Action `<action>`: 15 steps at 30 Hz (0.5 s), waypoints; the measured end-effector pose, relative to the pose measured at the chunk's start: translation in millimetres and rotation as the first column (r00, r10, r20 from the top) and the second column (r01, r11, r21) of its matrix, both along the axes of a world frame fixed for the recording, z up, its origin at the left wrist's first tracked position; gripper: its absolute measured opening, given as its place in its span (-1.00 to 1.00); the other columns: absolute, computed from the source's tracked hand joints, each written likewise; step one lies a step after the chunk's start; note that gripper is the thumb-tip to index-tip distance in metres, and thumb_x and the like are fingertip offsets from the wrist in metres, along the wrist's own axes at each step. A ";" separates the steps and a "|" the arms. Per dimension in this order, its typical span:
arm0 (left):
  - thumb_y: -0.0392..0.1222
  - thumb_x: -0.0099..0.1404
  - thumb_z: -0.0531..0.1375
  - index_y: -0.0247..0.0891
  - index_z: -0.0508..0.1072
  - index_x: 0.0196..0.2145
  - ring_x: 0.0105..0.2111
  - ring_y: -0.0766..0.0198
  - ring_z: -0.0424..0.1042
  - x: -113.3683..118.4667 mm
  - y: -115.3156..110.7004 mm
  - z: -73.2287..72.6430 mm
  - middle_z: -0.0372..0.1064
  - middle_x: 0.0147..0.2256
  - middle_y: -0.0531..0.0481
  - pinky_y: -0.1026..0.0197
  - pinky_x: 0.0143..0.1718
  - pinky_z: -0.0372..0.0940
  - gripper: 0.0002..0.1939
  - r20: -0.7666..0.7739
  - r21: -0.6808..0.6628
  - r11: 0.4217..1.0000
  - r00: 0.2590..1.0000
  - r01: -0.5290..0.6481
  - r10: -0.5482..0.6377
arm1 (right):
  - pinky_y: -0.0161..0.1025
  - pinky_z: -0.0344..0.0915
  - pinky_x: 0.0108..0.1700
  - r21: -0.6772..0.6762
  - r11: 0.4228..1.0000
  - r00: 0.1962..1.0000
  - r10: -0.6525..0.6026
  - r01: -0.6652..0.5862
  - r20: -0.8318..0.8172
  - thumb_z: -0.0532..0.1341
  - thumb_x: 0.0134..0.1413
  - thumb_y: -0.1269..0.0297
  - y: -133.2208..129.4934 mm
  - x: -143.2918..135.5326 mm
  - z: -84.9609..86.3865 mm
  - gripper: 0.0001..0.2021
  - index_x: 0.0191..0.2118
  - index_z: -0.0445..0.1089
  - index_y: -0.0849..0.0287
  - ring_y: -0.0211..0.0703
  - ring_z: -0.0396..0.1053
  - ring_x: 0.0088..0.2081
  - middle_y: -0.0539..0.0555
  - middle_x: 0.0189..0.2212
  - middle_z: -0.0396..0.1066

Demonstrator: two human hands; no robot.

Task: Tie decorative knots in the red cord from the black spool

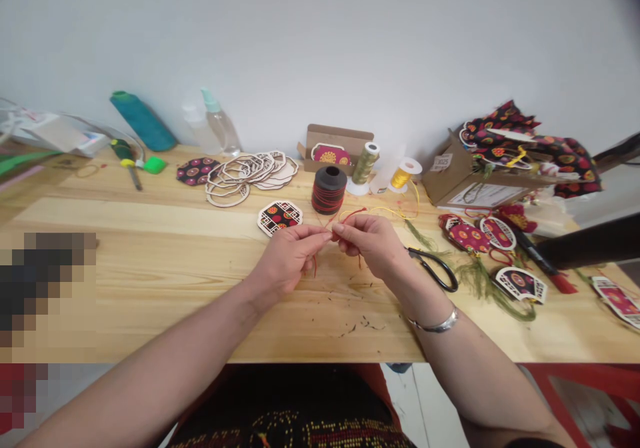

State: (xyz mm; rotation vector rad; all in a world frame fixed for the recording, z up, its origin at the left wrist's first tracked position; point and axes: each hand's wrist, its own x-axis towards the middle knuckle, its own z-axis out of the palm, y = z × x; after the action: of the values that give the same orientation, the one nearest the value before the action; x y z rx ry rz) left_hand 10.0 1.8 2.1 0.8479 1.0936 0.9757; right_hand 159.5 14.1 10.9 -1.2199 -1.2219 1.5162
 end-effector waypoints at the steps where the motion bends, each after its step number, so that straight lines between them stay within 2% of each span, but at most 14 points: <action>1: -0.12 -0.05 0.35 -0.32 0.54 -0.48 -0.73 0.55 -0.01 -0.1 0.0 -0.7 0.22 -0.67 0.13 0.39 -0.74 -0.18 -0.79 -0.006 -0.002 1.000 1.000 0.001 -0.001 | -0.37 0.00 -0.59 0.001 1.000 1.000 -0.013 0.013 -0.005 0.33 -0.18 0.13 0.1 -0.3 -0.8 -0.72 -0.59 0.34 0.26 -0.42 0.11 -0.64 -0.05 -0.68 0.29; 4: -0.11 -0.04 0.35 -0.32 0.54 -0.46 -0.73 0.55 -0.02 -0.2 -0.2 -1.7 0.21 -0.66 0.13 0.39 -0.74 -0.18 -0.78 -0.016 -0.008 1.000 1.000 0.016 -0.016 | -0.36 -0.04 -0.58 0.019 1.000 1.000 -0.024 0.024 0.016 0.32 -0.19 0.15 0.5 -0.4 -2.7 -0.73 -0.59 0.34 0.25 -0.43 0.05 -0.64 -0.06 -0.66 0.29; 15: -0.13 -0.04 0.35 -0.32 0.52 -0.48 -0.75 0.56 -0.02 -0.9 -0.6 1.8 0.18 -0.67 0.16 0.39 -0.75 -0.16 -0.79 0.014 -0.021 0.999 0.999 0.044 -0.044 | -0.35 -0.11 -0.61 0.026 0.999 0.992 -0.022 0.019 0.124 0.30 -0.21 0.11 1.7 3.8 0.9 -0.72 -0.62 0.30 0.21 -0.42 0.01 -0.66 -0.05 -0.68 0.27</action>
State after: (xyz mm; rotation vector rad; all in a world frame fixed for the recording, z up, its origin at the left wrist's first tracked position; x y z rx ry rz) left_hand 9.1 1.2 3.9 0.8439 1.0674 0.9304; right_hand 163.3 15.8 11.8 -1.3236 -1.3011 1.4238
